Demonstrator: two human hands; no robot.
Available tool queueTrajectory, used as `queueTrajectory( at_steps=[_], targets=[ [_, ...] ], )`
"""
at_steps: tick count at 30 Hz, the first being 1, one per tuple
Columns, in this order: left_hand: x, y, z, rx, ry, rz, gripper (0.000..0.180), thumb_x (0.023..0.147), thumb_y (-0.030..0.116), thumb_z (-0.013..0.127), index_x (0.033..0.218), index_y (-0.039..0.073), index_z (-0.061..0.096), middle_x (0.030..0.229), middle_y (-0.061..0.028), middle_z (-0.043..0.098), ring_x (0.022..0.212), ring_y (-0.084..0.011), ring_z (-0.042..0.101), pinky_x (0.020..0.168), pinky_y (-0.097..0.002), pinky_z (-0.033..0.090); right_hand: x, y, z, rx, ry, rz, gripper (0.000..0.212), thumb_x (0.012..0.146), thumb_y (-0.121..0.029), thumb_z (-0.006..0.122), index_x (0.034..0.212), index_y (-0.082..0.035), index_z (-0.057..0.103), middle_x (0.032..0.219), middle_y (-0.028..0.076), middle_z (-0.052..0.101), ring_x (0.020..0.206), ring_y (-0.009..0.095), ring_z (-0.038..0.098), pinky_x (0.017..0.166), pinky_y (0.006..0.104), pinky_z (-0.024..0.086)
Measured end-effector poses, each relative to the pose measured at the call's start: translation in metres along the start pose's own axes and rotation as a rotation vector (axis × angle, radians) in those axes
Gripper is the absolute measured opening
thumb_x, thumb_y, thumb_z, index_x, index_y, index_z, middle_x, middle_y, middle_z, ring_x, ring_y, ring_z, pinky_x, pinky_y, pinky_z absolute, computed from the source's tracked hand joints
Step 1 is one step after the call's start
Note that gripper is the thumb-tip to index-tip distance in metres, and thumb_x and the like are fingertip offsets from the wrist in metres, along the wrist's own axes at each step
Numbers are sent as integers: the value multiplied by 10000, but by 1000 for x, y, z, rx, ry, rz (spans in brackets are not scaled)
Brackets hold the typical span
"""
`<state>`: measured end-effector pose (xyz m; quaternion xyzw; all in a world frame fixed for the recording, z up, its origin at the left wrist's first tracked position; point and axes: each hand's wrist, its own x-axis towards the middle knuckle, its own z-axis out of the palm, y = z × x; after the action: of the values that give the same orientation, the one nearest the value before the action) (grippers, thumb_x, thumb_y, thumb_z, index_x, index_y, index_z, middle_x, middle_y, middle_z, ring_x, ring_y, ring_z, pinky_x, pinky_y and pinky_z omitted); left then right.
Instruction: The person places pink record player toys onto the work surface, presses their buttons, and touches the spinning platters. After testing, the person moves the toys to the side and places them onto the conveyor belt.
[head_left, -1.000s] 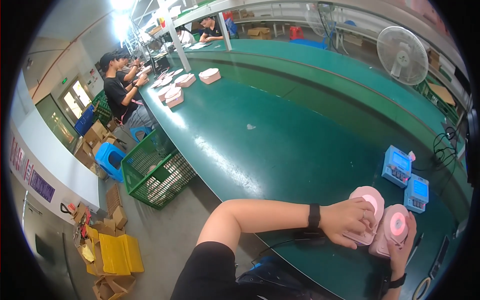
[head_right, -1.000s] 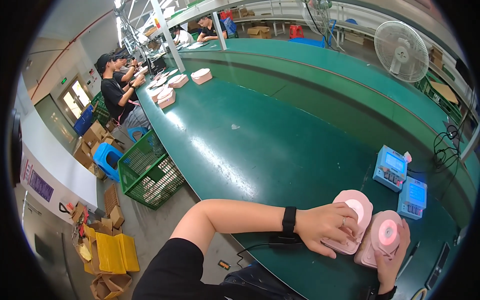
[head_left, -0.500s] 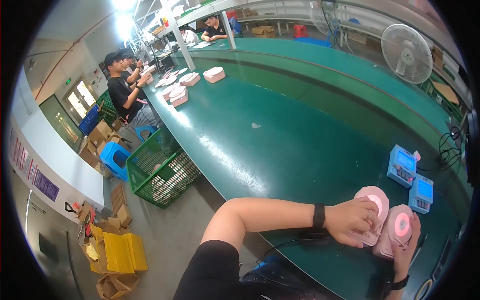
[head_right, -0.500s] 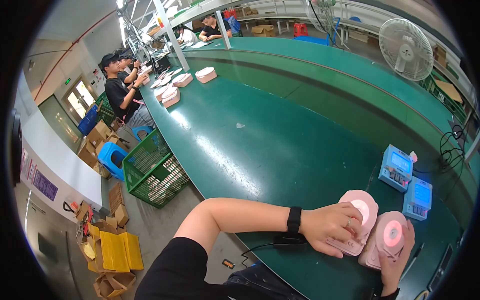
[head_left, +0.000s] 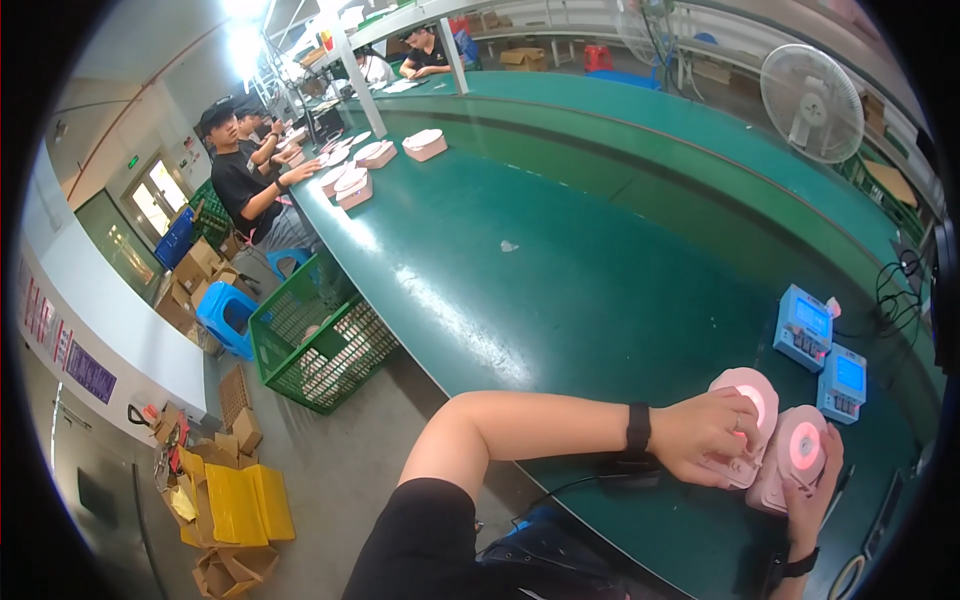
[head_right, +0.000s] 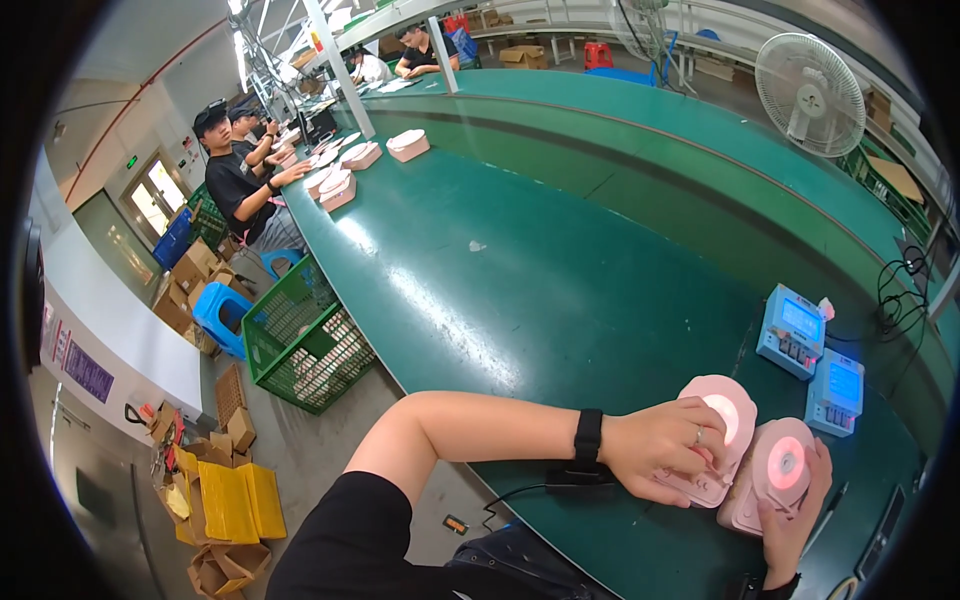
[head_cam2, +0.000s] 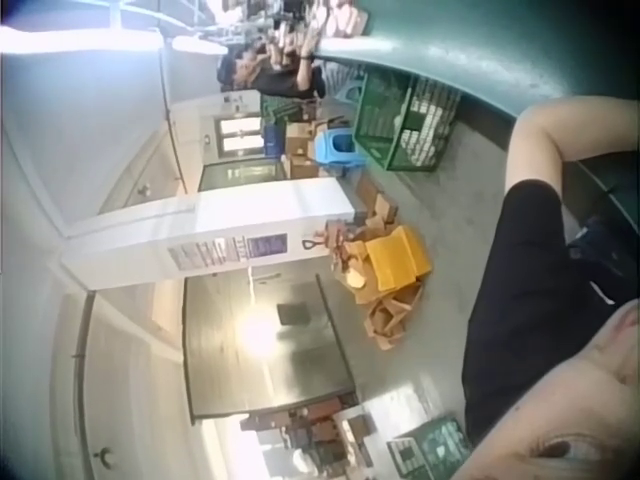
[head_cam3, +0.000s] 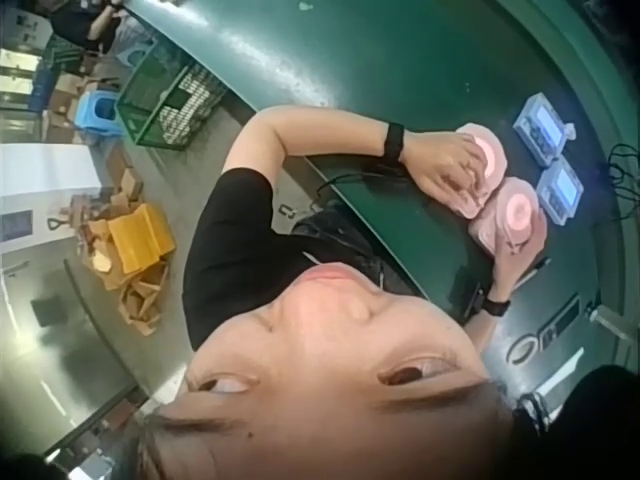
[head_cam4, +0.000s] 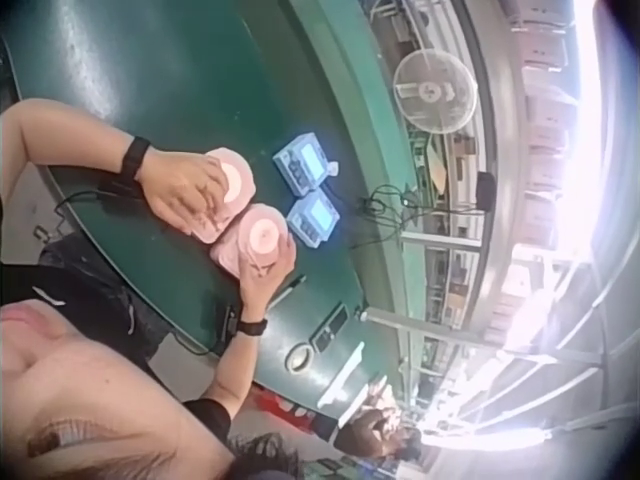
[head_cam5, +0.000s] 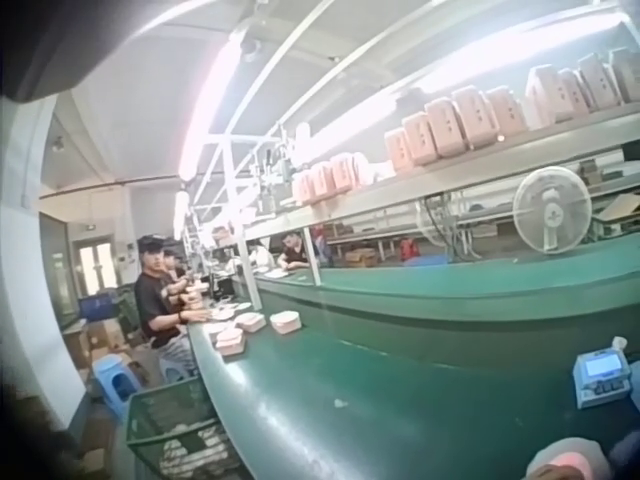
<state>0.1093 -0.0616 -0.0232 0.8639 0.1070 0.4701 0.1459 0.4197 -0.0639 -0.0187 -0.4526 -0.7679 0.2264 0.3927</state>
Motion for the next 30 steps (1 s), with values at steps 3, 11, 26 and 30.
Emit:
queueTrajectory(
  at_steps=[3,11,26,30],
  targets=[
    [1,-8,-4,2,37,-39,319,715,277,717,956,90,625,1159,-94,582,1128,-350,509,971,-476,369,1,6,1,-44,-8,-19,833,748,-487,697,1405,-49,429,1484,179,358,1368,349,362,1126,454,279],
    [10,-1,-13,106,13,-270,596,609,225,651,1183,98,554,1346,-158,460,1279,-403,384,1071,-519,267,2,0,-3,-44,4,-36,821,749,-477,711,1396,-50,440,1485,200,353,1365,366,359,1121,459,287],
    [-4,-10,-7,79,-35,-383,768,538,238,658,1273,88,494,1454,-185,357,1348,-447,274,1116,-540,198,-8,13,5,161,23,-10,815,722,-366,728,1410,-56,420,1510,174,319,1372,330,371,1132,426,309],
    [-5,-17,-19,105,-26,-388,783,533,240,669,1280,89,490,1455,-190,351,1341,-450,277,1116,-543,201,10,6,12,99,3,-35,805,740,-425,723,1393,-51,439,1501,199,333,1368,358,360,1124,450,298]
  ],
)
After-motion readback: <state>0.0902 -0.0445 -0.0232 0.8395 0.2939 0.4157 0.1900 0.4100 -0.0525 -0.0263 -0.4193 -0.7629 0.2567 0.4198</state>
